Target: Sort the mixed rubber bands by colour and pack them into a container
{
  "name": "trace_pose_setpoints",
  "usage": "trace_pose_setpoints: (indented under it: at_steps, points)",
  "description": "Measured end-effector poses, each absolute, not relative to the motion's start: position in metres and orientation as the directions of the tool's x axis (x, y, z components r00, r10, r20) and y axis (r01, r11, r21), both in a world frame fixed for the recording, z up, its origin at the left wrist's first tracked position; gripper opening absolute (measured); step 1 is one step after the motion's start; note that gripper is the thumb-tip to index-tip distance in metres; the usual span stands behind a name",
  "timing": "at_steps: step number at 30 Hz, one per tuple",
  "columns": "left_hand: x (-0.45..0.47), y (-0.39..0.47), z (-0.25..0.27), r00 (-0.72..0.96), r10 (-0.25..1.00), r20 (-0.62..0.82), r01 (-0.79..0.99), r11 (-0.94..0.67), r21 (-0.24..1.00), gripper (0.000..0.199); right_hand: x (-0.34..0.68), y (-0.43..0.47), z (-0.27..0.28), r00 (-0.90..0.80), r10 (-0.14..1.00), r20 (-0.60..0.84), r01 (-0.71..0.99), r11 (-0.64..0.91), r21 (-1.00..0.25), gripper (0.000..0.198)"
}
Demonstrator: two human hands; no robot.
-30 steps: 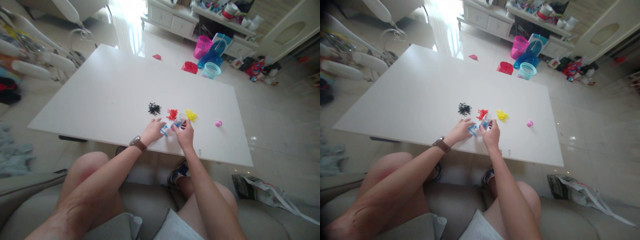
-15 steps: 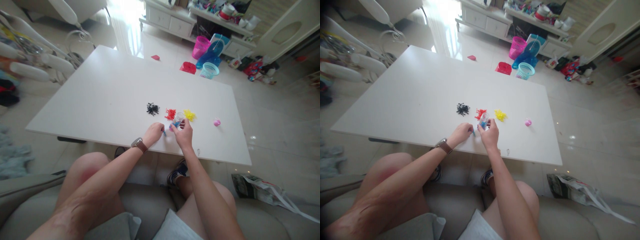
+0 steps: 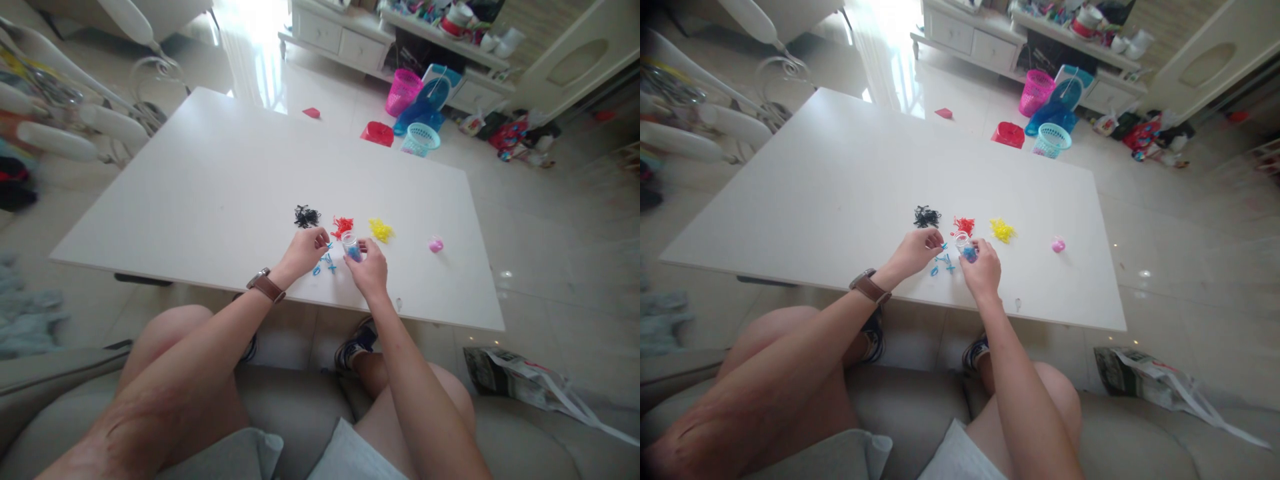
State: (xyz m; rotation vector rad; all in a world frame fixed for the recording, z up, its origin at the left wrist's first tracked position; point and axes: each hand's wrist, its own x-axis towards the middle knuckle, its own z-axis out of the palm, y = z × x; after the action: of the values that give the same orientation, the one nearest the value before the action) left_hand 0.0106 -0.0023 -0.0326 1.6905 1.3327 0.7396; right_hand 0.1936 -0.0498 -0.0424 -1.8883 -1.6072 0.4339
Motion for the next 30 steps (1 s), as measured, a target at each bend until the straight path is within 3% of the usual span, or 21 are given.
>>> trace_pose_setpoints:
  at_steps: [6,10,18,26,30]
  points:
    - [0.005,-0.003,-0.023,0.304,0.952,0.041,0.384,-0.162,0.909,0.011,0.198,-0.050,-0.040,0.159,0.975,0.156,0.923,-0.090,-0.375,0.031]
    - [0.004,-0.005,-0.024,0.349,0.934,0.081,0.396,-0.226,0.890,0.013,0.196,-0.052,-0.041,0.120,0.980,0.158,0.955,-0.071,-0.287,0.034]
    - [0.006,-0.008,-0.030,0.397,0.905,0.153,0.500,-0.353,0.791,0.018,0.187,-0.056,-0.038,0.022,0.984,0.178,0.973,0.020,-0.230,0.035]
    - [0.014,-0.008,-0.030,0.296,0.950,0.103,0.445,-0.232,0.865,0.011,0.187,-0.056,-0.037,0.034,0.986,0.162,0.968,0.007,-0.250,0.033]
    - [0.017,-0.007,-0.029,0.229,0.967,0.112,0.389,-0.197,0.900,0.019,0.186,-0.057,-0.037,0.028,0.988,0.149,0.966,0.012,-0.259,0.033]
